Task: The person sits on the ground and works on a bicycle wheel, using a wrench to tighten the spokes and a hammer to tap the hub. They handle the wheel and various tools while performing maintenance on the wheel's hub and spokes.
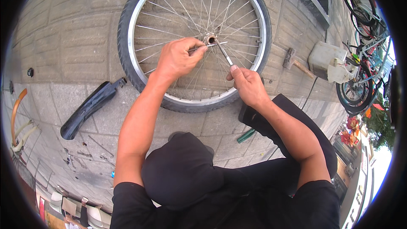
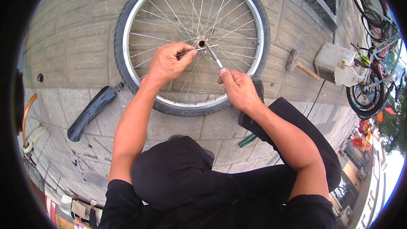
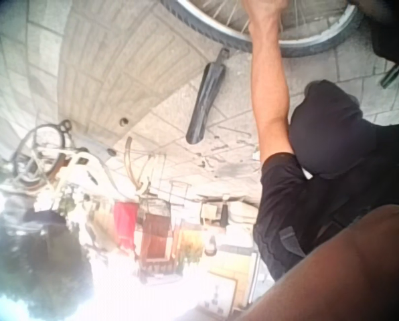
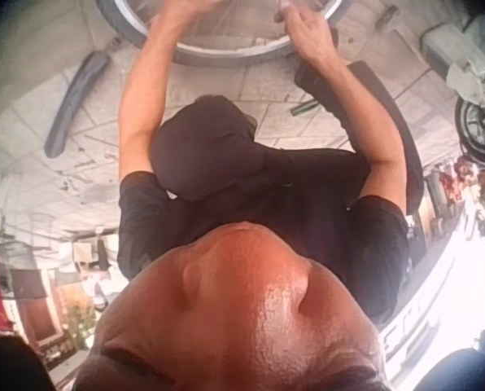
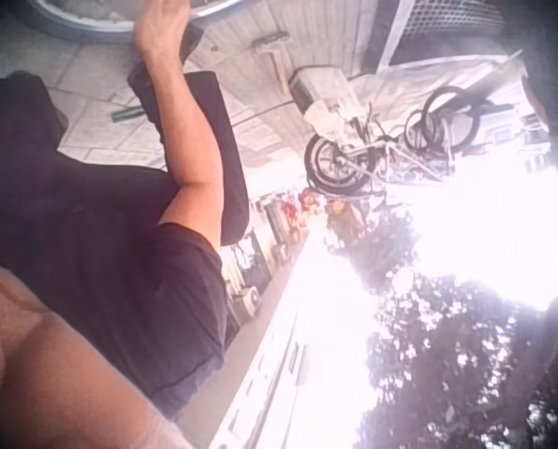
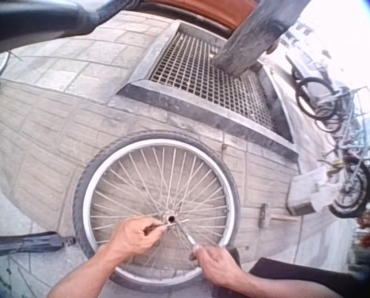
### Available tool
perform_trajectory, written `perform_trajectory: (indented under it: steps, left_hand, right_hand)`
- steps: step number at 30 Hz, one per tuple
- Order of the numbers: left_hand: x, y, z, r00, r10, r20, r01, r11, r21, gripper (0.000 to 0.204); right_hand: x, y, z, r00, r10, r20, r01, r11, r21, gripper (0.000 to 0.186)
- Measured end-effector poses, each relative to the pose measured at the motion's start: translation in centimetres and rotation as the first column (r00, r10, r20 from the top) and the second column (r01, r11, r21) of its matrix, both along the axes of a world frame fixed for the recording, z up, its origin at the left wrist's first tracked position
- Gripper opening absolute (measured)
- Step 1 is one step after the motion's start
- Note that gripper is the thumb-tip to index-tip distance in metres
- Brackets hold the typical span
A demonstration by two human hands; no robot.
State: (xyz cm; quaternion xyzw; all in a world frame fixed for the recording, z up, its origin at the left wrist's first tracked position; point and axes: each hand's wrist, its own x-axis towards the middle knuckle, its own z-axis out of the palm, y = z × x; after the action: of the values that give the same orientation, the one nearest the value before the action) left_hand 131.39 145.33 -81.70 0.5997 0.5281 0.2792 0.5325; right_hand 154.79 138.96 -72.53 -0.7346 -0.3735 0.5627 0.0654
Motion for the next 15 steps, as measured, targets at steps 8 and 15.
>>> perform_trajectory:
  steps: [8, 15]
  left_hand:
    - [-0.4, 1.0, 0.1, 1.0, -0.006, -0.003, 0.006, 0.999, -0.036, 0.016]
    - [-0.7, 1.1, 0.2, 1.0, -0.008, -0.003, 0.008, 1.0, 0.011, 0.015]
  right_hand:
    - [-1.1, 1.5, 1.8, 0.995, -0.073, -0.064, 0.067, 0.993, -0.093, 0.044]
    - [-2.7, 3.6, 2.6, 0.996, -0.091, -0.001, 0.089, 0.981, -0.171, 0.043]
